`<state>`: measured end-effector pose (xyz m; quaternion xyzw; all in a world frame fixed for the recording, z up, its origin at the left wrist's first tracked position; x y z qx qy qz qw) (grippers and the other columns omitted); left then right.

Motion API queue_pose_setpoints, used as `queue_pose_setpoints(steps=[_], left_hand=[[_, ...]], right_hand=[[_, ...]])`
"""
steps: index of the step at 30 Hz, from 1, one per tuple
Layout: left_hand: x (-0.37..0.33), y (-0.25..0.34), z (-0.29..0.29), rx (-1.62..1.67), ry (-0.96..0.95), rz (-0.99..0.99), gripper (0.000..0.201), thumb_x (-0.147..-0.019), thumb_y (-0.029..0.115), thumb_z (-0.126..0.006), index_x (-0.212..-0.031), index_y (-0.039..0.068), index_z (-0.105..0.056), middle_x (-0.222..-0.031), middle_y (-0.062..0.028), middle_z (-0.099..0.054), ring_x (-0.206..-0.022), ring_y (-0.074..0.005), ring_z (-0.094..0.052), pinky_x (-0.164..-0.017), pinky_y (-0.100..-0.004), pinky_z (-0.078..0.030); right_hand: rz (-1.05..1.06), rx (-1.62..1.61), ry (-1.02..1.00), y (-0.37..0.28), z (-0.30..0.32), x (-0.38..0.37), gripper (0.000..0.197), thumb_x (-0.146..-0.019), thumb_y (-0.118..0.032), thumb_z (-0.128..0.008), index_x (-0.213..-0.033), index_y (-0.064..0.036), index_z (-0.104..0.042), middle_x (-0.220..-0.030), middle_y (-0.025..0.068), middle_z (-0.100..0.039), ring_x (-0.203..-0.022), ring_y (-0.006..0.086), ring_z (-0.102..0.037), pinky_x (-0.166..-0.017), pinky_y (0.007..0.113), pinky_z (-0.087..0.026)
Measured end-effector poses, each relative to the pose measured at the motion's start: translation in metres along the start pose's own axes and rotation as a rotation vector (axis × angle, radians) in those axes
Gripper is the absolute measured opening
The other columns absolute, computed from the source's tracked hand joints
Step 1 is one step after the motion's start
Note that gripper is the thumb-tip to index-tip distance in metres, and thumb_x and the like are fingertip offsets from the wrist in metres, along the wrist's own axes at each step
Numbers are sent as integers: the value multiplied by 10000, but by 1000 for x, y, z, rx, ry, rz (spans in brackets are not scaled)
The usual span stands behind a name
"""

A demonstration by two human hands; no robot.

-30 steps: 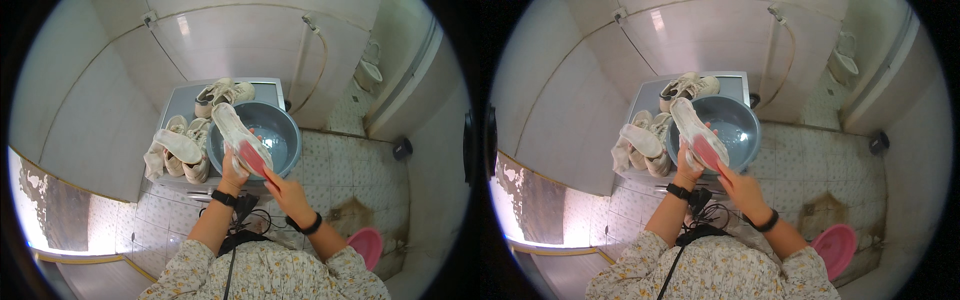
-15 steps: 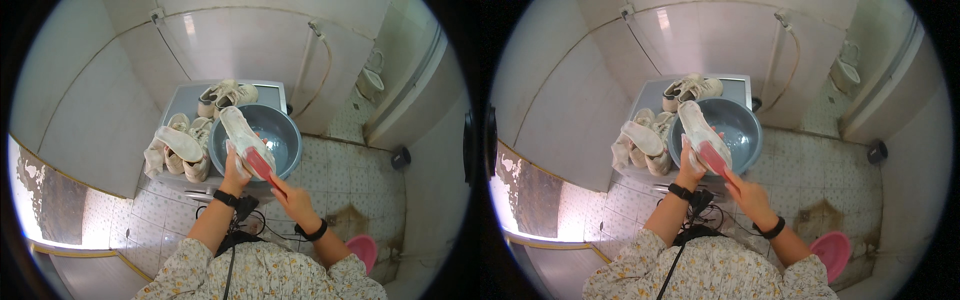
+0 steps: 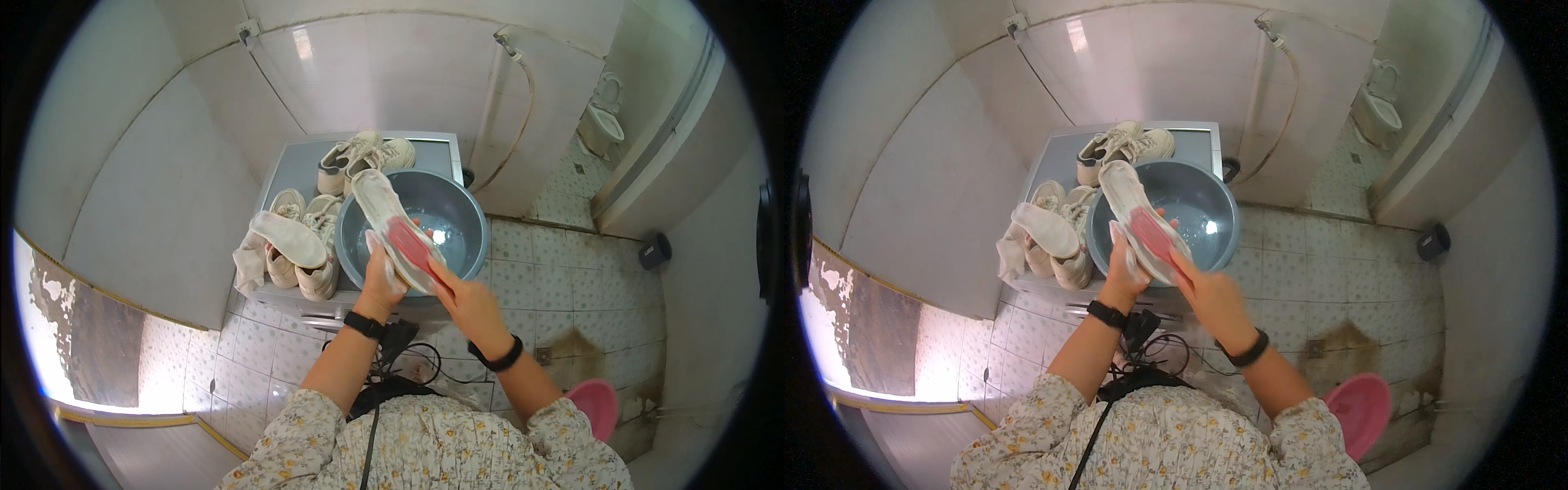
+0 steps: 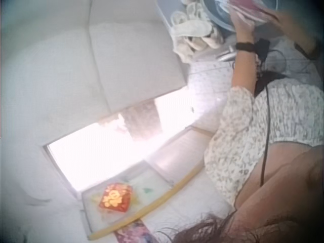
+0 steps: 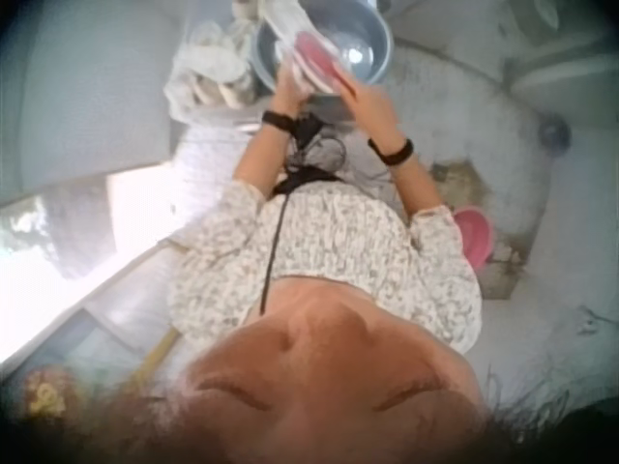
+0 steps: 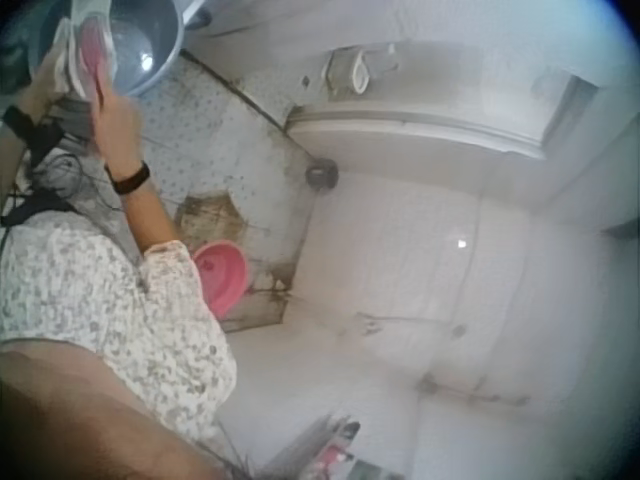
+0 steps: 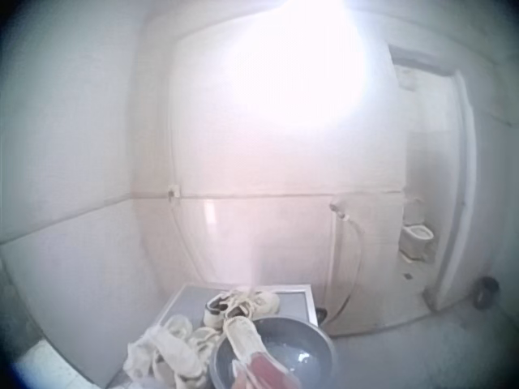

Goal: The person scrubs shoe insoles with a brush in a basin of soapy water, rinses them in the basin, and then places the insoles on top of a washing machine next to a pair of shoes.

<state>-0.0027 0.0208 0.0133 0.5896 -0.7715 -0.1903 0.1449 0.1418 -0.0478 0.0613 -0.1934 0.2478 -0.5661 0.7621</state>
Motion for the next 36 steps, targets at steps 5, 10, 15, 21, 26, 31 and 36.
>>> queue_pose_setpoints(steps=[5, 10, 15, 21, 26, 31, 36], left_hand=[[3, 6, -8, 92, 2, -29, 711, -937, 588, -144, -1345, 45, -357, -1274, -146, -468, -1177, -304, -472, -974, -493, -410], [-3, -4, -1, 52, 37, -44, 703, -937, 587, -118, -1361, 68, -331, -1277, -116, -472, -1172, -318, -472, -966, -499, -415], [-3, 4, 0, 67, 41, -30, 722, -927, 605, -126, -1365, 66, -323, -1283, -110, -466, -1181, -316, -463, -978, -488, -405], [-7, 0, -5, 103, -80, -47, 750, -912, 633, -152, -1367, 61, -323, -1295, -109, -463, -1190, -307, -457, -992, -489, -392], [-4, 1, 7, 0, 18, -40, 726, -915, 627, -178, -1367, 79, -329, -1292, -100, -461, -1186, -308, -462, -994, -499, -389], [1, 1, 3, 188, -26, -78, 721, -914, 627, -172, -1385, 95, -296, -1311, -96, -442, -1218, -323, -433, -1011, -527, -373], [0, 2, 0, 36, -24, -50, 685, -928, 604, -177, -1330, 79, -356, -1259, -157, -473, -1181, -308, -467, -990, -482, -403]], right_hand=[[111, -186, 95, 3, -17, 2, 462, -860, -232, -603, -1308, -227, -491, -790, 200, -627, -664, 371, -610, -582, 390, -485], [61, -284, 11, 12, -1, 22, 442, -860, -237, -604, -1292, -235, -508, -767, 197, -613, -666, 378, -606, -580, 417, -471], [63, -235, -42, 0, -13, -14, 441, -857, -245, -608, -1288, -221, -515, -769, 200, -610, -658, 366, -608, -583, 399, -472], [189, -302, 35, 23, 4, 27, 444, -861, -255, -598, -1293, -217, -508, -773, 193, -621, -664, 376, -604, -599, 396, -483], [110, -163, 1, 2, -5, -18, 424, -869, -258, -583, -1287, -255, -509, -737, 192, -608, -625, 383, -583, -563, 418, -464], [191, -278, 63, 18, -2, 28, 421, -869, -274, -582, -1284, -254, -511, -728, 195, -602, -626, 381, -583, -547, 427, -457], [70, -105, 25, 2, -4, -5, 421, -867, -257, -589, -1282, -250, -516, -726, 187, -605, -628, 369, -591, -545, 418, -455]])
Point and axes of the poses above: each hand's wrist, its own x-axis away from the middle knuckle, its own z-axis out of the back of the hand, y = z × x, the point moved 3 cm from there along -x, towards the middle knuckle
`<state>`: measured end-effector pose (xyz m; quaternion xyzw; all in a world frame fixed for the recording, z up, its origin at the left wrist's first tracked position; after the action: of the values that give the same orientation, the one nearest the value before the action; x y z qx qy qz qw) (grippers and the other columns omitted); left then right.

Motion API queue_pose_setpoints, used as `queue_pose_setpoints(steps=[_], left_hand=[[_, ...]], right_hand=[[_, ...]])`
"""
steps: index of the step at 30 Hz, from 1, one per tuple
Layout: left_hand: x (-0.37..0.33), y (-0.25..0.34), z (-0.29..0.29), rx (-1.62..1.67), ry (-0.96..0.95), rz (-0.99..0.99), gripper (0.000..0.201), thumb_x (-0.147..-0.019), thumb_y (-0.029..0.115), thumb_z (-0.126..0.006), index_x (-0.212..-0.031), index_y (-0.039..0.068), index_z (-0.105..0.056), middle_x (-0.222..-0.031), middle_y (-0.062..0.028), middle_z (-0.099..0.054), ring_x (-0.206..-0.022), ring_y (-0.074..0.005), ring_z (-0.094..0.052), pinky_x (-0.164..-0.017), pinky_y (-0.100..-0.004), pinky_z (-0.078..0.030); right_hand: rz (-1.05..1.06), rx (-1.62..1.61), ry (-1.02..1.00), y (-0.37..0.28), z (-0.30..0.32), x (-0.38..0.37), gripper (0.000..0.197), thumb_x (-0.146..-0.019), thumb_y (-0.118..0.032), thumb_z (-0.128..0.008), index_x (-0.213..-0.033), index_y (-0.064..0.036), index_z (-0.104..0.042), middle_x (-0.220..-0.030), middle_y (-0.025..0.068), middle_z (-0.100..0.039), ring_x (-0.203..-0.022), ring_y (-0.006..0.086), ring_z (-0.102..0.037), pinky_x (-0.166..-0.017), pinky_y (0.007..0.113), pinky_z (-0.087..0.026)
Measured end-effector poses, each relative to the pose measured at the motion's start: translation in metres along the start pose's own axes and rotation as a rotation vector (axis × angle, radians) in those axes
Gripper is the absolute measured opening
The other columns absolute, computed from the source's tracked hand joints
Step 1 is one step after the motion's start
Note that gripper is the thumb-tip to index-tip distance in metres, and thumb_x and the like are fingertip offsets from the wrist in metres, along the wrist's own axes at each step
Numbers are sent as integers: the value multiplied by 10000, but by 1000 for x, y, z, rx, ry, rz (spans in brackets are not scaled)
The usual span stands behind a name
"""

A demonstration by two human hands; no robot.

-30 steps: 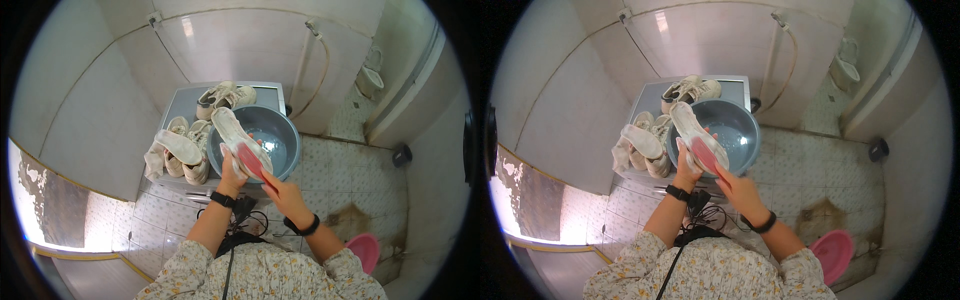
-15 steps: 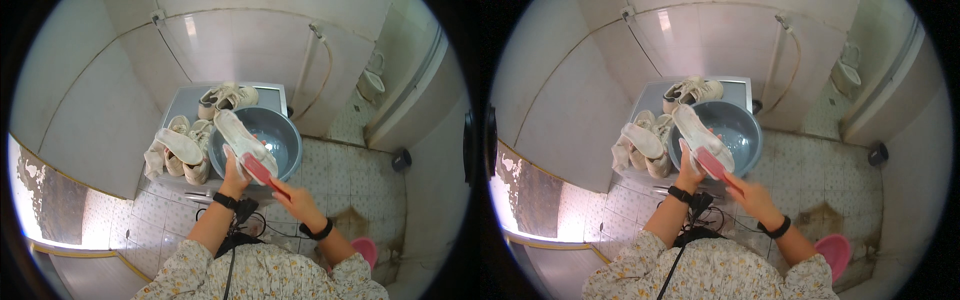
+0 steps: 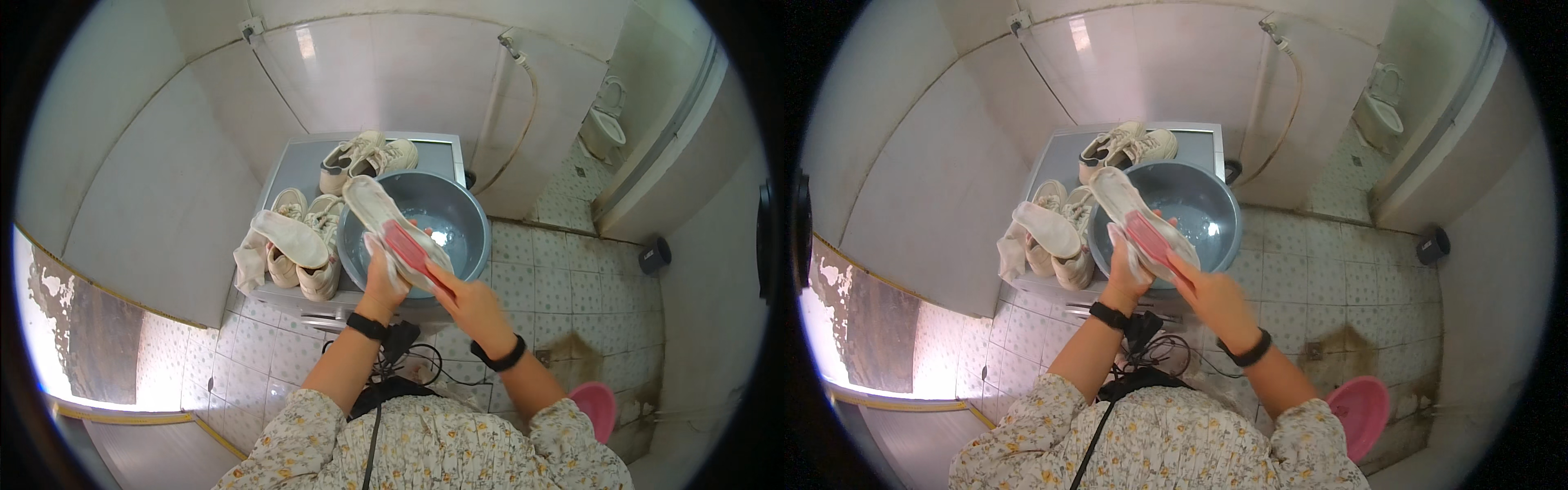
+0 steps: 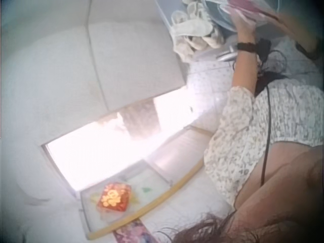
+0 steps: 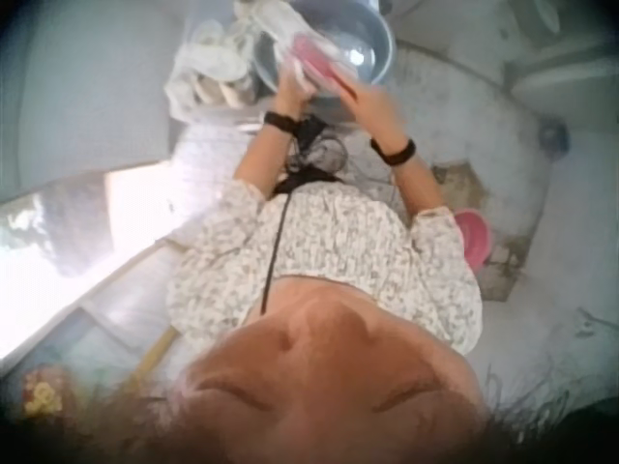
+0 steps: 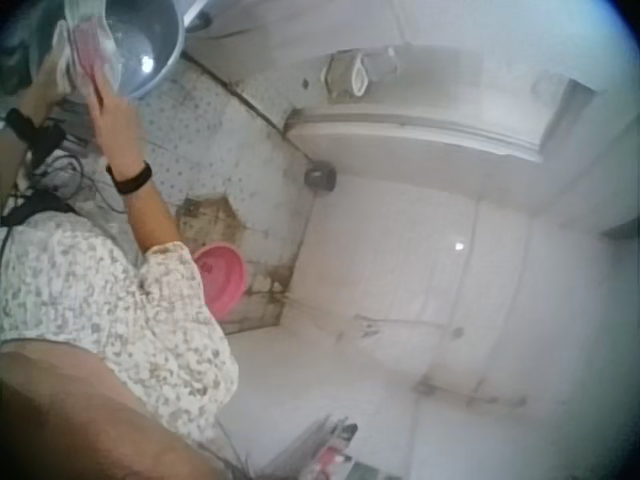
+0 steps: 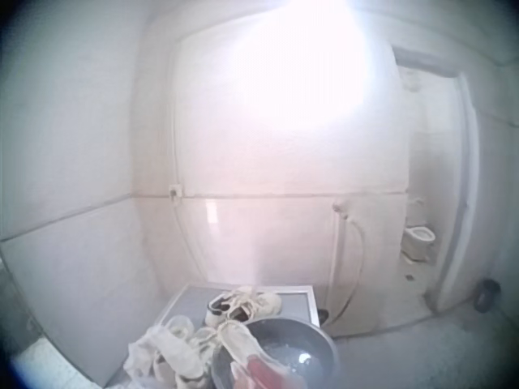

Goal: The person scrubs shoe insoles with a brush in a basin of soapy water, rinses them in the basin, and then places the insoles on top of a washing machine next to a pair of shoes.

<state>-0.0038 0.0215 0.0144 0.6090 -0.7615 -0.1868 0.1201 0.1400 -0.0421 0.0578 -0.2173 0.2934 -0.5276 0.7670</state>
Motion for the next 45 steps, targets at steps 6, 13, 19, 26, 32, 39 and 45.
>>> queue_pose_setpoints(steps=[6, 13, 19, 26, 32, 39, 45], left_hand=[[0, 2, 7, 84, 37, -106, 655, -932, 591, -202, -1319, 89, -368, -1271, -120, -468, -1193, -288, -461, -985, -485, -409], [-6, -2, 13, 7, 69, -91, 664, -932, 591, -192, -1354, 98, -333, -1311, -88, -448, -1211, -290, -444, -985, -496, -407], [0, 4, 7, -1, 99, -186, 624, -939, 576, -241, -1366, 127, -314, -1306, -73, -442, -1228, -300, -422, -980, -500, -412], [-6, 1, 7, -102, 126, -176, 605, -930, 585, -281, -1371, 172, -300, -1285, -65, -448, -1222, -310, -427, -975, -516, -411], [-1, 9, 9, 68, 129, -232, 618, -924, 601, -268, -1329, 141, -343, -1248, -67, -467, -1206, -306, -441, -985, -508, -399], [-1, 1, 6, -104, 182, -152, 663, -900, 646, -254, -1304, 133, -374, -1200, -89, -485, -1177, -319, -455, -986, -500, -392], [-3, 7, 11, 126, 177, -178, 632, -912, 621, -266, -1293, 133, -392, -1158, -83, -508, -1153, -322, -470, -965, -507, -407]], right_hand=[[72, -60, 79, 7, -11, 13, 414, -869, -251, -587, -1278, -246, -520, -681, 183, -591, -599, 369, -583, -540, 429, -448], [29, 59, -15, -6, 3, 2, 444, -850, -217, -614, -1282, -256, -518, -675, 179, -589, -578, 361, -579, -528, 419, -447], [171, -5, 102, 12, -18, 0, 452, -844, -202, -619, -1281, -261, -517, -672, 163, -597, -565, 356, -571, -524, 416, -453], [173, 142, 30, -1, -4, -15, 487, -835, -196, -623, -1297, -284, -498, -697, 137, -618, -588, 314, -601, -538, 404, -466], [183, 192, -24, 6, -11, -16, 501, -841, -216, -607, -1317, -294, -471, -771, 112, -645, -642, 297, -628, -543, 398, -477], [244, 245, -2, -7, -4, -28, 496, -844, -240, -600, -1321, -283, -471, -635, 73, -600, -571, 281, -598, -510, 376, -467], [249, 230, 12, 17, -1, -4, 485, -845, -250, -601, -1311, -292, -476, -634, 75, -596, -558, 279, -593, -505, 391, -463]])
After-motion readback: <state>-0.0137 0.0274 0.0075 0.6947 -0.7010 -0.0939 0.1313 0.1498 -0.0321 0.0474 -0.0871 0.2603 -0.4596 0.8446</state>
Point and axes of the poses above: each hand's wrist, its own x-axis away from the middle knuckle, its own z-axis out of the back of the hand, y = z × x, the point moved 3 cm from there along -x, towards the middle knuckle
